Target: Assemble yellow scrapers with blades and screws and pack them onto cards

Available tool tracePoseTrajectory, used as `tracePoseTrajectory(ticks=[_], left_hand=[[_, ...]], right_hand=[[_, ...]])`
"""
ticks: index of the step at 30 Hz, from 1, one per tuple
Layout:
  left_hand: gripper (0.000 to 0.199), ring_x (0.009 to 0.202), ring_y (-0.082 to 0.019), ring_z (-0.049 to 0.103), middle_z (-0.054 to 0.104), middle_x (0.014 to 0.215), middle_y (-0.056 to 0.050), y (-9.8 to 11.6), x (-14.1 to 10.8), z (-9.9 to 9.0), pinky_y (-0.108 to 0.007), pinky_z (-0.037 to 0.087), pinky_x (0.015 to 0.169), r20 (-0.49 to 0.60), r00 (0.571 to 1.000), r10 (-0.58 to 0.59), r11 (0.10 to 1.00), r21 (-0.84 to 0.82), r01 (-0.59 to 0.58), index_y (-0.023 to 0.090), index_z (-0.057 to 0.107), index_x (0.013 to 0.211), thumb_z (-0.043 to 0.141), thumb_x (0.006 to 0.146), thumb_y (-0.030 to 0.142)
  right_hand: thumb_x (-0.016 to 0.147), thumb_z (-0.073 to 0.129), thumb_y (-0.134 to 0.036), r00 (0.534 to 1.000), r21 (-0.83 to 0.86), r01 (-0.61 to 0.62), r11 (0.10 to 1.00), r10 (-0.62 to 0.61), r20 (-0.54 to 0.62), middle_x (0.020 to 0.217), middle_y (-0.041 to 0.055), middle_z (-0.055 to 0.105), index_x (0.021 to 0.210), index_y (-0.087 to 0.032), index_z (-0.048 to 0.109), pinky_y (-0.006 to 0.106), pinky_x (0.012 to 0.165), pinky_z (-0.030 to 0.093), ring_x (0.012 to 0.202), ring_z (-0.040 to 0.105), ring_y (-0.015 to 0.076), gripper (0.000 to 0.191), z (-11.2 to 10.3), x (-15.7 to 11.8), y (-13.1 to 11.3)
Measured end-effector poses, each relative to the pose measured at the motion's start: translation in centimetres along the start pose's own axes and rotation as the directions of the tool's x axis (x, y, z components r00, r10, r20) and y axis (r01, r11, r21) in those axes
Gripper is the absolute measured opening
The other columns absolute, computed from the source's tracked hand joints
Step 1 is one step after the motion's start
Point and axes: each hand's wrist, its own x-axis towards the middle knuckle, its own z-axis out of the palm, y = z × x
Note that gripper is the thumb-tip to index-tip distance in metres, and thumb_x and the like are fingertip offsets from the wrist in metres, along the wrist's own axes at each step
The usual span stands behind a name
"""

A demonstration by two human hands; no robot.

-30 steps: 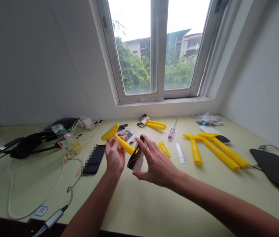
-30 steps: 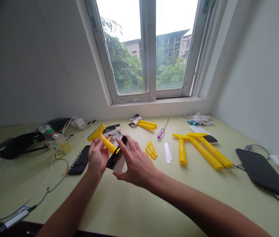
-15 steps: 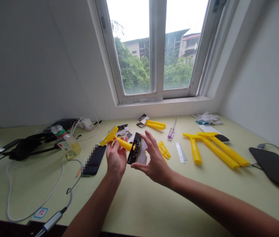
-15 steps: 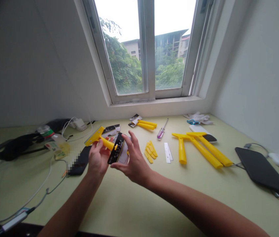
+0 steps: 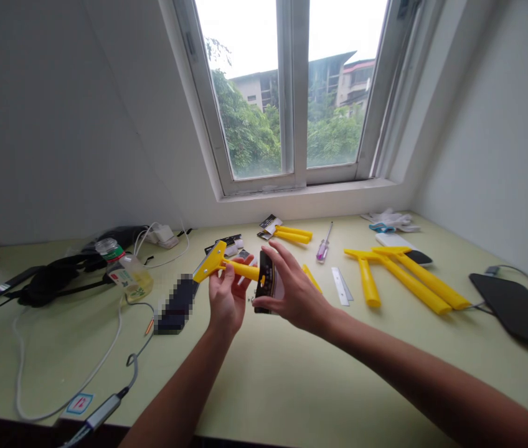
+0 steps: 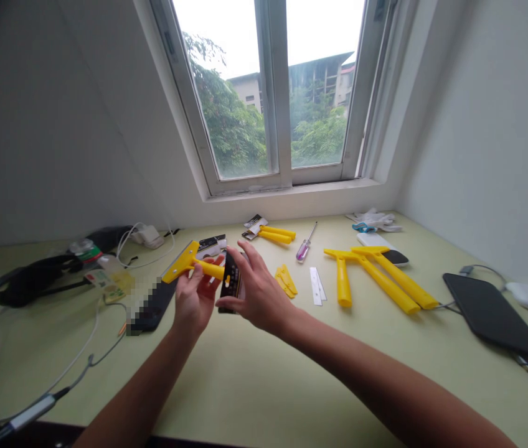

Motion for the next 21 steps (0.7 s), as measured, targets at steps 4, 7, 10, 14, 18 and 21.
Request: tracePoseTrajectory(ticks=[4, 7, 10, 14, 18, 21], left_hand=[[0.025, 0.114, -0.024, 0.062, 0.065, 0.116, -0.005, -0.2, -0.5, 0.2, -0.036, 0.053, 0.092, 0.037, 0.999, 0.020, 1.000, 0.009, -0.021, 0.025, 0.055, 0.107, 0.067, 0.085, 0.027], [0.026, 0.115, -0.026, 0.061, 0.063, 0.121, -0.006, -0.3, -0.5, 0.1, -0.040, 0.053, 0.094, 0.044, 0.999, -0.012, 1.000, -0.011, 0.012, 0.025, 0.055, 0.108, 0.067, 0.085, 0.028], [0.026, 0.115, -0.028, 0.061, 0.064, 0.121, -0.008, -0.5, -0.1, -0.2, -0.043, 0.052, 0.094, 0.011, 0.998, -0.055, 0.998, -0.023, 0.055, 0.023, 0.055, 0.106, 0.068, 0.084, 0.027], [0.025, 0.116, -0.029, 0.061, 0.065, 0.119, -0.010, -0.5, 0.4, -0.6, -0.043, 0.053, 0.093, -0.028, 0.988, -0.150, 0.988, -0.033, 0.149, 0.020, 0.055, 0.105, 0.067, 0.085, 0.029], [0.025, 0.118, -0.028, 0.060, 0.065, 0.119, -0.009, -0.1, 0.2, -0.4, -0.043, 0.053, 0.094, 0.030, 0.983, -0.183, 0.983, -0.021, 0.184, 0.021, 0.055, 0.104, 0.067, 0.084, 0.028], [0.030, 0.116, -0.028, 0.060, 0.065, 0.120, -0.009, 0.0, 0.1, -0.2, -0.044, 0.051, 0.095, 0.099, 0.976, -0.194, 0.981, 0.020, 0.193, 0.021, 0.054, 0.107, 0.069, 0.083, 0.030]], right_hand=[[0.070, 0.078, -0.041, 0.999, 0.011, 0.004, 1.000, -0.005, 0.054, 0.158, 0.0107, 0.018, 0.148, -0.031, 0.026, 0.048, 0.108, 0.040, 0.142, 0.028, 0.0304, 0.094, -0.2, 0.1, 0.0], [0.066, 0.079, -0.048, 0.991, 0.122, -0.134, 0.983, 0.131, 0.039, 0.155, 0.0111, 0.025, 0.142, -0.029, 0.036, 0.047, 0.110, 0.037, 0.140, 0.032, 0.0304, 0.089, -0.4, 0.4, -0.1], [0.074, 0.071, -0.052, 0.957, 0.323, -0.287, 0.902, 0.258, 0.131, 0.148, 0.0109, 0.037, 0.135, -0.026, 0.045, 0.047, 0.113, 0.032, 0.138, 0.035, 0.0291, 0.071, -1.3, 1.0, 0.0], [0.082, 0.065, -0.043, 0.852, 0.590, -0.497, 0.636, 0.229, 0.470, 0.131, 0.0084, 0.056, 0.138, -0.028, 0.037, 0.041, 0.096, 0.049, 0.118, 0.057, 0.0252, 0.065, -3.0, 1.6, 0.9], [0.071, 0.077, -0.040, 0.737, 0.506, -0.655, 0.561, 0.328, 0.591, 0.107, 0.0054, 0.065, 0.123, -0.026, 0.042, 0.034, 0.070, 0.057, 0.094, 0.066, 0.0240, 0.065, -3.8, 2.0, 2.5], [0.067, 0.080, -0.039, 0.745, 0.535, -0.657, 0.530, 0.350, 0.568, 0.101, 0.0033, 0.065, 0.110, -0.024, 0.046, 0.030, 0.065, 0.055, 0.088, 0.066, 0.0210, 0.057, -3.4, 2.0, 3.1]])
